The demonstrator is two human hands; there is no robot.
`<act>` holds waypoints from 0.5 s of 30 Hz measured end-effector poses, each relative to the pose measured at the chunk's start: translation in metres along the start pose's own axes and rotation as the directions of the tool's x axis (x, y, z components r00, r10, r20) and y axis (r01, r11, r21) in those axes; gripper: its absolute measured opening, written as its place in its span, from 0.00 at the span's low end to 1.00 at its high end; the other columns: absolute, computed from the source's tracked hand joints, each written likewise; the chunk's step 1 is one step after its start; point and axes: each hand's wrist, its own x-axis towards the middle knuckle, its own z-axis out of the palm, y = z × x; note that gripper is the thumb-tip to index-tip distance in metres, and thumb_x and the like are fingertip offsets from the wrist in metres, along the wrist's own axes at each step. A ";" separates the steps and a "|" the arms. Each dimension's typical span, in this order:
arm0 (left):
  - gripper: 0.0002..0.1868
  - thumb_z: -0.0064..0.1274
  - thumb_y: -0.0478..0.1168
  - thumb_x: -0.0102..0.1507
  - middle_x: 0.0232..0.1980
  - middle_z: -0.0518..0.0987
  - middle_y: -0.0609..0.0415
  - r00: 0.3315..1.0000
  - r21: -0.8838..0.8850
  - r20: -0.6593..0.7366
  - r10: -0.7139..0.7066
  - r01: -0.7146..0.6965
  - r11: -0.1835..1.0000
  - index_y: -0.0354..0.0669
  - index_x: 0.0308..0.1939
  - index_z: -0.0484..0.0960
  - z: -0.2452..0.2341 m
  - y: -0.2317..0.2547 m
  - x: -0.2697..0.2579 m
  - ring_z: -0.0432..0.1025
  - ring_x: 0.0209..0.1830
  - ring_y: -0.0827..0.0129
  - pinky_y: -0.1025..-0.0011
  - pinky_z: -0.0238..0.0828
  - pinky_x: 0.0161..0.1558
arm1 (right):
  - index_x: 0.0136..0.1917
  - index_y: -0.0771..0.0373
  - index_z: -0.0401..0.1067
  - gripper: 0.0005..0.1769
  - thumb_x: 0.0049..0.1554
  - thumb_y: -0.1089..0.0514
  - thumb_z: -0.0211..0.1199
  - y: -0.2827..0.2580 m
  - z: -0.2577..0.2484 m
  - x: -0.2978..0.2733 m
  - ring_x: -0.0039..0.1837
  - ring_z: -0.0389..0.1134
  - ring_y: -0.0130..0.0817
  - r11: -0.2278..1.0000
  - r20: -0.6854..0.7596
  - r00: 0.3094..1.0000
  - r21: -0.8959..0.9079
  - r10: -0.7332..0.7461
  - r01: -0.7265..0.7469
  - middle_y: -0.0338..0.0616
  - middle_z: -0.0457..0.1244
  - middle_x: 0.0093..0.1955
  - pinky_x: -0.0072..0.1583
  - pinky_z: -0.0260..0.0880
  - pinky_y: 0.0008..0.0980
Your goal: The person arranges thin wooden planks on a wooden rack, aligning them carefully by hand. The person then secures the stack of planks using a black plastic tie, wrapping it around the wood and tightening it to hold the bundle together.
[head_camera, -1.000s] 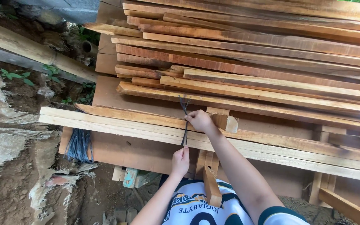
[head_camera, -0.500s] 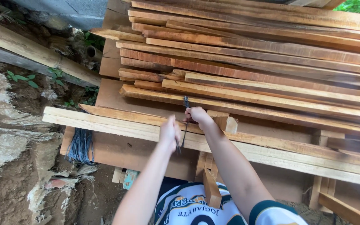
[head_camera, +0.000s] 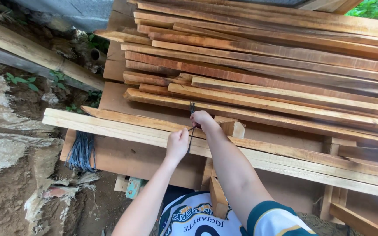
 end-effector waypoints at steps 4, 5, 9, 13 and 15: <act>0.29 0.43 0.51 0.71 0.26 0.76 0.34 0.999 -0.007 0.001 0.039 -0.039 0.999 0.33 0.22 0.78 0.023 -0.048 -0.033 0.72 0.36 0.44 0.56 0.66 0.42 | 0.39 0.69 0.78 0.14 0.58 0.58 0.57 -0.002 0.009 -0.009 0.27 0.66 0.35 0.995 -0.048 0.997 -0.078 -0.060 0.056 0.48 0.63 0.26 0.41 0.71 0.34; 0.29 0.44 0.51 0.70 0.23 0.74 0.40 1.000 -0.041 -0.016 -0.015 0.014 0.999 0.36 0.20 0.76 0.023 -0.050 -0.046 0.69 0.32 0.57 0.61 0.66 0.39 | 0.34 0.64 0.79 0.12 0.53 0.57 0.60 -0.001 0.011 -0.012 0.27 0.66 0.37 0.978 -0.070 0.994 -0.198 -0.082 0.067 0.47 0.61 0.23 0.40 0.70 0.33; 0.27 0.43 0.46 0.69 0.18 0.72 0.44 0.998 -0.157 -0.035 -0.054 0.048 0.986 0.36 0.16 0.72 0.030 -0.047 -0.065 0.67 0.28 0.71 0.68 0.66 0.34 | 0.32 0.63 0.80 0.09 0.46 0.57 0.63 0.006 0.011 0.011 0.30 0.68 0.42 0.964 -0.127 0.989 -0.265 -0.073 0.037 0.49 0.63 0.23 0.42 0.70 0.36; 0.28 0.43 0.46 0.70 0.18 0.71 0.42 0.999 -0.149 -0.024 -0.044 0.040 0.988 0.35 0.16 0.73 0.023 -0.033 -0.076 0.64 0.27 0.74 0.66 0.66 0.32 | 0.43 0.74 0.79 0.15 0.52 0.59 0.57 -0.006 0.008 -0.025 0.40 0.70 0.41 0.963 -0.099 0.990 -0.260 -0.095 0.067 0.57 0.66 0.33 0.47 0.70 0.37; 0.28 0.44 0.44 0.70 0.18 0.69 0.39 0.999 -0.140 -0.034 -0.003 -0.002 0.990 0.34 0.17 0.73 0.023 -0.034 -0.076 0.61 0.28 0.78 0.67 0.66 0.30 | 0.43 0.79 0.75 0.16 0.52 0.61 0.55 -0.006 0.008 -0.030 0.36 0.70 0.47 0.975 -0.102 0.989 -0.207 -0.109 0.086 0.59 0.64 0.31 0.44 0.71 0.40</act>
